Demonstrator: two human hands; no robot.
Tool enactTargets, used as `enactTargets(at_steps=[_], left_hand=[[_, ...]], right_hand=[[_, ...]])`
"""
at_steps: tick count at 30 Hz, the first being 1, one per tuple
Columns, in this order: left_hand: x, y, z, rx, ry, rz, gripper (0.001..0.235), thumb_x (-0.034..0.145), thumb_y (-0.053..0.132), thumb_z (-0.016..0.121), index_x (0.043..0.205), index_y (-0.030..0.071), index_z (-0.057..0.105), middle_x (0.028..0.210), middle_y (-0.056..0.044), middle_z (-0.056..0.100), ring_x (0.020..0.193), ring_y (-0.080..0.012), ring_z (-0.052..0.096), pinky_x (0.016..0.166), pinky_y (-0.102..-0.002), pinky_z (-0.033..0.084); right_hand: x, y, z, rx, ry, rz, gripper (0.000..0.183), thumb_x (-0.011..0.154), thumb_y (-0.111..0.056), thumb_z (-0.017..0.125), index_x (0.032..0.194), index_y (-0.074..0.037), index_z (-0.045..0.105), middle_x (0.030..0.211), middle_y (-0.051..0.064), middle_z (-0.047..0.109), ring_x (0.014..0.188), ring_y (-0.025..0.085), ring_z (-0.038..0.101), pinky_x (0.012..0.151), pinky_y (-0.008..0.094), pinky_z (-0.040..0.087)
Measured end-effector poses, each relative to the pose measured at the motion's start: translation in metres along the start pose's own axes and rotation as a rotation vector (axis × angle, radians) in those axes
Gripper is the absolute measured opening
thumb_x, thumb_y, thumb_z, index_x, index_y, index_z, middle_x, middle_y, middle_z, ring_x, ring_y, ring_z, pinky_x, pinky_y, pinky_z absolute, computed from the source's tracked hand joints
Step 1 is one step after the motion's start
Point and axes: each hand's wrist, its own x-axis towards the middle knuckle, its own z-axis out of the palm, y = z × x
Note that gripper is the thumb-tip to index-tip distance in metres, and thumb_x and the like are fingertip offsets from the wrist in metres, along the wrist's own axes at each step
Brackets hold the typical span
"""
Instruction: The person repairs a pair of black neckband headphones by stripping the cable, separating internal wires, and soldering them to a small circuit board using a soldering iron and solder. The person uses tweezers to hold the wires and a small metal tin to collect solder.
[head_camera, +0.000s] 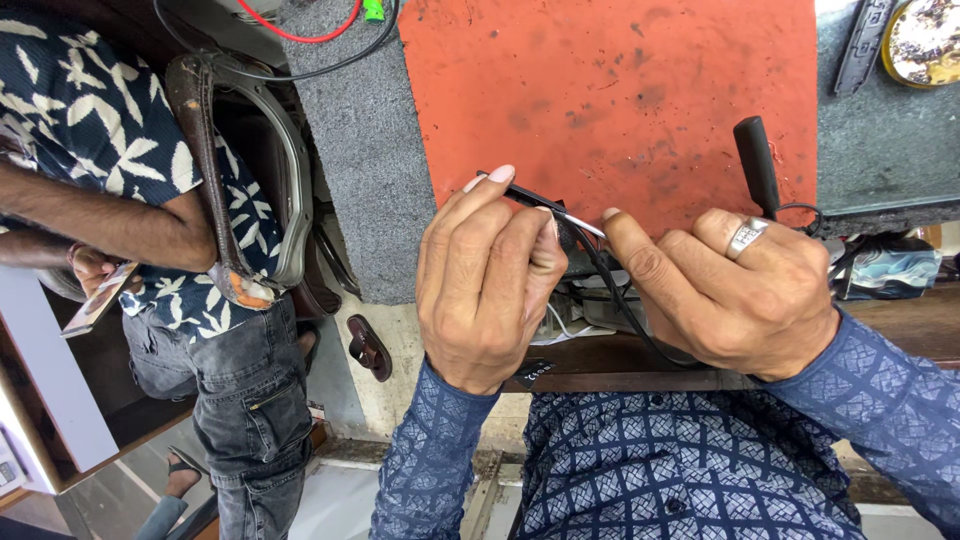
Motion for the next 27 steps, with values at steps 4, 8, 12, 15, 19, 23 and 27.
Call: enactTargets(at_steps=[4, 8, 12, 15, 19, 23, 27], left_hand=[[-0.001, -0.001, 0.003, 0.007, 0.015, 0.0, 0.016, 0.095, -0.003, 0.081, 0.105, 0.002, 0.07, 0.11, -0.008, 0.061, 0.123, -0.0267, 0.067, 0.107, -0.042, 0.058], [-0.002, -0.003, 0.006, 0.02, 0.025, -0.003, 0.016, 0.094, -0.002, 0.082, 0.104, 0.003, 0.071, 0.11, -0.008, 0.062, 0.123, -0.0264, 0.067, 0.11, -0.043, 0.059], [-0.005, -0.004, 0.008, 0.019, 0.032, -0.007, 0.015, 0.094, 0.0, 0.082, 0.104, 0.003, 0.071, 0.11, -0.008, 0.062, 0.122, -0.0271, 0.067, 0.11, -0.044, 0.059], [-0.006, -0.004, 0.009, 0.015, 0.034, -0.008, 0.015, 0.095, 0.0, 0.082, 0.105, 0.003, 0.071, 0.11, -0.008, 0.061, 0.123, -0.0269, 0.067, 0.111, -0.044, 0.059], [-0.006, -0.004, 0.011, 0.018, 0.051, -0.017, 0.014, 0.095, 0.0, 0.081, 0.104, 0.003, 0.071, 0.109, -0.008, 0.061, 0.122, -0.0276, 0.067, 0.109, -0.043, 0.059], [-0.004, 0.001, 0.004, -0.094, 0.031, -0.114, 0.016, 0.099, 0.003, 0.079, 0.111, 0.004, 0.068, 0.115, -0.009, 0.056, 0.127, -0.0289, 0.064, 0.108, -0.038, 0.057], [-0.002, 0.01, 0.0, -0.41, 0.201, -0.43, 0.037, 0.102, 0.01, 0.064, 0.135, -0.002, 0.051, 0.137, -0.012, 0.045, 0.136, -0.0232, 0.054, 0.119, -0.038, 0.053]], right_hand=[[-0.001, 0.001, 0.001, 0.008, -0.004, 0.005, 0.049, 0.07, -0.005, 0.071, 0.119, -0.002, 0.076, 0.066, -0.003, 0.056, 0.057, 0.014, 0.052, 0.051, 0.027, 0.047], [-0.001, 0.001, 0.003, -0.001, 0.009, 0.004, 0.047, 0.072, -0.004, 0.071, 0.119, -0.003, 0.076, 0.066, -0.003, 0.057, 0.057, 0.013, 0.052, 0.051, 0.026, 0.047], [-0.003, 0.001, 0.004, -0.005, 0.016, 0.002, 0.045, 0.074, -0.004, 0.071, 0.119, -0.003, 0.076, 0.064, -0.003, 0.055, 0.056, 0.013, 0.052, 0.051, 0.026, 0.046], [-0.003, 0.001, 0.005, 0.009, 0.005, 0.005, 0.046, 0.074, -0.002, 0.07, 0.119, -0.001, 0.077, 0.059, -0.003, 0.049, 0.053, 0.013, 0.05, 0.049, 0.027, 0.044], [-0.002, 0.001, 0.003, 0.019, 0.0, 0.009, 0.047, 0.072, -0.002, 0.069, 0.118, -0.001, 0.077, 0.059, -0.003, 0.048, 0.053, 0.014, 0.049, 0.048, 0.028, 0.043], [0.0, -0.002, 0.002, 0.043, 0.008, 0.046, 0.037, 0.077, 0.001, 0.072, 0.114, 0.001, 0.077, 0.058, -0.001, 0.046, 0.052, 0.015, 0.048, 0.048, 0.03, 0.042], [0.0, -0.005, -0.003, 0.132, 0.01, 0.14, 0.026, 0.083, 0.0, 0.079, 0.108, 0.001, 0.075, 0.059, 0.0, 0.046, 0.053, 0.017, 0.046, 0.048, 0.034, 0.039]])
